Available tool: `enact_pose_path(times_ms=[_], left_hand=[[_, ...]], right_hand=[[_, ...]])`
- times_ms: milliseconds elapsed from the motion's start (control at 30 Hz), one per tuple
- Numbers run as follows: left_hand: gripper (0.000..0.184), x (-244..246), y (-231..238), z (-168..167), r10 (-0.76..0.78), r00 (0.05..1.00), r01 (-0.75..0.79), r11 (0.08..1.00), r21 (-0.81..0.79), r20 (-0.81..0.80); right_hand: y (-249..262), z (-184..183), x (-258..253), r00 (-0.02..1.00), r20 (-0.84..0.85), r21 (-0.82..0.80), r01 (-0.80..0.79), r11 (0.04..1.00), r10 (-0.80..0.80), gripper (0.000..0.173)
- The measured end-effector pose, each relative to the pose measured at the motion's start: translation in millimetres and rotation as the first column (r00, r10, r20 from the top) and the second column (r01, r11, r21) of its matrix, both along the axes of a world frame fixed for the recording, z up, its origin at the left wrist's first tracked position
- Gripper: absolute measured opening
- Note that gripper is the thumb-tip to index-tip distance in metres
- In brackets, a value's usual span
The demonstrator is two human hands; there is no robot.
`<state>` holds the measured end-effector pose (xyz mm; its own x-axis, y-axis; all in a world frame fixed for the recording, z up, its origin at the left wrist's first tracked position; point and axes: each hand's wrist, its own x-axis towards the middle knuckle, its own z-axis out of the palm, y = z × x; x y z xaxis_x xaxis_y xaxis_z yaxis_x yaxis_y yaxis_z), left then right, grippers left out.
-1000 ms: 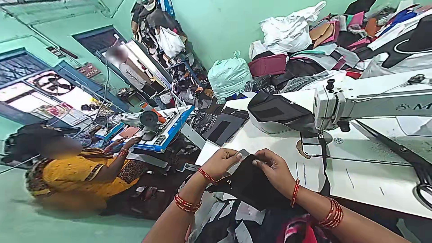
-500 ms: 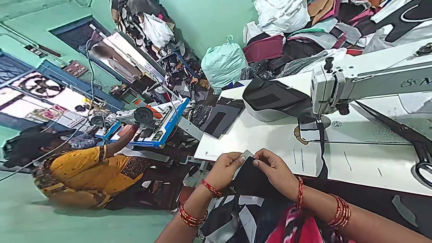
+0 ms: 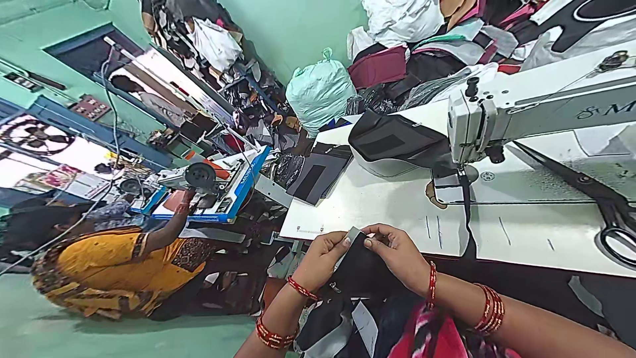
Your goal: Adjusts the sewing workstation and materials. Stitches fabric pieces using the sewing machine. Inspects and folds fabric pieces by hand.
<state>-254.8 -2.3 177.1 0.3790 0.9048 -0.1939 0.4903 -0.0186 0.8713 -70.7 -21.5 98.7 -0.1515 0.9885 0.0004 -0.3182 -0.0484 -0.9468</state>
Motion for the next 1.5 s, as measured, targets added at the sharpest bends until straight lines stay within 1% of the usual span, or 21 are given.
enact_pose_path(times_ms=[167, 333, 400, 467, 533, 700, 833, 900, 933, 967, 1000, 1033, 1067, 1133, 1200, 1300, 1400, 1500], left_hand=[[0.023, -2, 0, -4, 0.003, 1.000, -0.003, 1.000, 0.000, 0.025], [0.023, -4, 0, -4, -0.034, 0.999, 0.034, 0.998, 0.054, 0.001], [0.020, -3, -1, -2, -0.038, 0.999, 0.039, 0.997, 0.061, -0.020], [0.012, -1, -3, 0, -0.015, 0.998, 0.017, 0.999, 0.041, -0.057], [0.010, 3, -5, 0, 0.012, 0.995, -0.008, 0.999, 0.039, -0.103], [0.017, 9, -11, -5, 0.018, 0.982, 0.014, 0.986, 0.168, -0.188], [0.015, 15, -14, -9, 0.090, 0.962, -0.032, 0.975, 0.219, -0.257], [0.015, 15, -14, -11, 0.105, 0.959, -0.036, 0.967, 0.252, -0.265], [0.015, 14, -15, -12, 0.109, 0.961, -0.031, 0.956, 0.292, -0.254], [0.014, 13, -16, -12, 0.114, 0.963, -0.024, 0.939, 0.342, -0.244], [0.014, 11, -17, -10, 0.117, 0.964, -0.014, 0.918, 0.396, -0.237], [0.014, 8, -18, -5, 0.123, 0.965, -0.003, 0.889, 0.458, -0.232], [0.014, 3, -18, 1, 0.133, 0.964, 0.006, 0.855, 0.519, -0.229], [0.014, -9, -19, 19, 0.159, 0.964, 0.002, 0.795, 0.606, -0.212], [0.013, -21, -21, 33, 0.161, 0.967, 0.008, 0.754, 0.656, -0.197], [0.015, -33, -25, 44, 0.131, 0.967, 0.065, 0.709, 0.703, -0.221], [0.016, -40, -27, 49, 0.121, 0.954, 0.130, 0.656, 0.744, -0.273], [0.015, -45, -29, 52, 0.049, 0.946, 0.229, 0.594, 0.771, -0.319]], right_hand=[[1, -1, 3, 0.999, 0.004, -0.005, -0.035, 0.999, 0.035, 0.015], [0, -2, 4, 1.000, -0.017, 0.001, -0.026, 1.000, 0.026, 0.011], [-1, -2, 3, 1.000, -0.028, -0.009, -0.007, 1.000, 0.007, 0.009], [-1, -2, 2, 1.000, -0.023, -0.016, 0.007, 1.000, -0.007, 0.007], [-2, -3, 1, 1.000, -0.019, -0.020, 0.021, 1.000, -0.021, 0.006], [-5, -3, 0, 0.998, -0.032, -0.055, 0.045, 0.997, -0.046, 0.006], [-8, -5, -2, 0.996, -0.063, -0.060, 0.057, 0.997, -0.060, 0.006], [-8, -7, -4, 0.995, -0.074, -0.046, 0.061, 0.997, -0.064, 0.007], [-9, -8, -5, 0.995, -0.072, -0.027, 0.063, 0.998, -0.064, 0.009], [-10, -8, -6, 0.996, -0.066, 0.006, 0.066, 0.998, -0.066, 0.015], [-11, -8, -6, 0.996, -0.057, 0.047, 0.067, 0.997, -0.064, 0.025], [-12, -8, -5, 0.997, -0.047, 0.087, 0.067, 0.994, -0.064, 0.033], [-15, -10, -5, 0.997, -0.033, 0.119, 0.068, 0.991, -0.065, 0.035], [-22, -18, -5, 0.997, 0.026, 0.177, 0.061, 0.982, -0.067, 0.029], [-27, -30, -8, 0.995, 0.075, 0.222, 0.054, 0.974, -0.072, 0.024], [-29, -34, -10, 0.996, 0.074, 0.209, 0.032, 0.977, -0.048, 0.022], [-26, -31, -11, 0.999, 0.039, 0.203, 0.017, 0.979, -0.025, 0.025], [-25, -26, -10, 0.994, 0.106, 0.186, -0.019, 0.982, -0.001, 0.036]])
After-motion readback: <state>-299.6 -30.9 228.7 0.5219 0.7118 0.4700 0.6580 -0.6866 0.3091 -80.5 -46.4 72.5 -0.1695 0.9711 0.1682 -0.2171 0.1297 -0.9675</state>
